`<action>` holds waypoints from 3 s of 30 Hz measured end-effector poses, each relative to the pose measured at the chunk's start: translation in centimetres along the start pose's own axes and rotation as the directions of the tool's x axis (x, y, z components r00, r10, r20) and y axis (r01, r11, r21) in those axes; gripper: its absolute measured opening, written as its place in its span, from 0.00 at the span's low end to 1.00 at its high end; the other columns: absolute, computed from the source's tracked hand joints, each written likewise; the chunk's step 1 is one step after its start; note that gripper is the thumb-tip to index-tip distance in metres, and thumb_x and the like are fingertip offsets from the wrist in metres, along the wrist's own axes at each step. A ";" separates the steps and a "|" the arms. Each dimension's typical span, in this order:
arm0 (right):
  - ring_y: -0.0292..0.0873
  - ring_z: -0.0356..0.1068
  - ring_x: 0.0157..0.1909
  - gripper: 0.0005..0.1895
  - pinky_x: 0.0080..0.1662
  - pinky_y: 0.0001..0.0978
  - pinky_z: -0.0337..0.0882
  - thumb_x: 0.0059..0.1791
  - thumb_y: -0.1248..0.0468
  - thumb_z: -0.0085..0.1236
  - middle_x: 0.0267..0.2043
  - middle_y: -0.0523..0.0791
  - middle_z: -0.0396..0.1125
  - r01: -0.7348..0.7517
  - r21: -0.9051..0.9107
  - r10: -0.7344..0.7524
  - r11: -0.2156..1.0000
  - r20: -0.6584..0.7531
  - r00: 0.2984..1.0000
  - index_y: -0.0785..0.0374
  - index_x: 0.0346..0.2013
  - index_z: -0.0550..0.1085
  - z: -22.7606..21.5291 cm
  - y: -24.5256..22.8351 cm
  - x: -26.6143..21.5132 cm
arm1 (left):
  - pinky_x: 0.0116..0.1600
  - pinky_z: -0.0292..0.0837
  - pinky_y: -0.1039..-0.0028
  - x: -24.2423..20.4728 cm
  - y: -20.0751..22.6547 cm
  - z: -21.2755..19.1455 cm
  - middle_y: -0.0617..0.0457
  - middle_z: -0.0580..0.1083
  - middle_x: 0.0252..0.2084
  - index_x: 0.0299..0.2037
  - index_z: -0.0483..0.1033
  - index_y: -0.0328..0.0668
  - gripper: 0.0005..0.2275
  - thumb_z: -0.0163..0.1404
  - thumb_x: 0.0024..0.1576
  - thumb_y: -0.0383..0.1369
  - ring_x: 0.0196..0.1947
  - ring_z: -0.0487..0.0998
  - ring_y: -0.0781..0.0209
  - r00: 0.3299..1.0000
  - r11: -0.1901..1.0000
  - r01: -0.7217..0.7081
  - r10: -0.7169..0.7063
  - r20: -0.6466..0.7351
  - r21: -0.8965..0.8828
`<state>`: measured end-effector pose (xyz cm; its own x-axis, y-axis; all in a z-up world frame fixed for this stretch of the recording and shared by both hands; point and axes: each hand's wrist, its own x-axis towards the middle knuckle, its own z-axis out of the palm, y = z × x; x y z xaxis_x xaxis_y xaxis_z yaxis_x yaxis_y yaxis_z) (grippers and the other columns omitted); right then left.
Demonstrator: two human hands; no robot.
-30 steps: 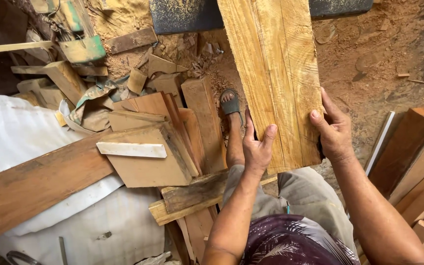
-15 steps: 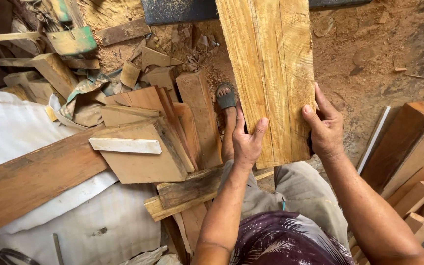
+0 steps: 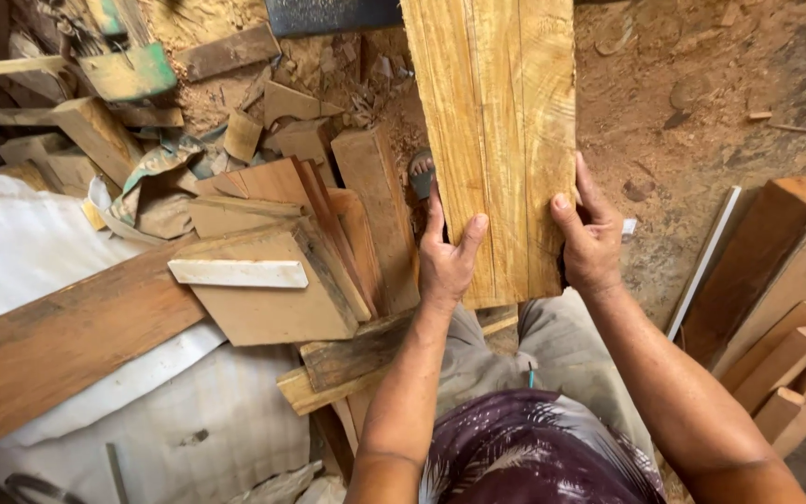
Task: The person holds and aligns a marked wooden board on a bandsaw table, then feeds the wood through the blade to cut along the drawn lines.
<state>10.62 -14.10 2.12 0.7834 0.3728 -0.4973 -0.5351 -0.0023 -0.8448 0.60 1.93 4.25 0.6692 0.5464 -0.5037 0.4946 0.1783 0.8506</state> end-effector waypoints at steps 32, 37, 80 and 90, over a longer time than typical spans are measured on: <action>0.39 0.65 0.68 0.31 0.68 0.31 0.65 0.58 0.65 0.53 0.72 0.51 0.62 0.052 0.027 -0.049 0.998 -0.105 0.993 0.67 0.75 0.57 5.4 2.0 0.2 | 0.62 0.76 0.69 3.4 -0.5 -5.1 0.40 0.75 0.62 0.78 0.46 0.35 0.38 0.53 0.62 0.44 0.58 0.79 0.55 0.995 1.000 -0.012 0.010 0.099 0.026; 0.40 0.63 0.70 0.32 0.70 0.32 0.62 0.58 0.65 0.53 0.73 0.51 0.61 0.082 0.016 -0.081 0.996 -0.095 0.992 0.68 0.75 0.57 5.6 2.5 0.7 | 0.65 0.73 0.67 4.1 -0.9 -5.4 0.39 0.74 0.64 0.78 0.48 0.35 0.37 0.54 0.64 0.44 0.61 0.77 0.53 0.991 0.994 -0.097 0.092 0.093 0.050; 0.41 0.62 0.71 0.31 0.70 0.32 0.63 0.61 0.63 0.49 0.74 0.51 0.60 0.142 -0.088 -0.150 0.986 -0.094 0.984 0.67 0.77 0.54 7.8 4.6 -1.1 | 0.65 0.72 0.68 1.1 -2.4 -7.6 0.40 0.74 0.65 0.77 0.52 0.37 0.38 0.57 0.61 0.44 0.63 0.76 0.55 0.998 0.997 -0.027 0.023 0.058 0.072; 0.42 0.62 0.70 0.32 0.70 0.33 0.64 0.61 0.61 0.50 0.73 0.51 0.60 0.133 -0.088 -0.142 0.987 -0.110 0.984 0.67 0.77 0.54 8.1 4.5 -0.4 | 0.65 0.72 0.68 2.0 -1.9 -8.0 0.41 0.73 0.65 0.77 0.51 0.38 0.38 0.57 0.60 0.45 0.63 0.76 0.56 0.998 0.993 -0.022 0.015 0.066 0.115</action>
<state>5.28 -6.72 0.11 0.8815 0.2645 -0.3911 -0.3968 -0.0341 -0.9173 -3.45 9.17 2.86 0.7116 0.4938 -0.4998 0.5400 0.0708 0.8387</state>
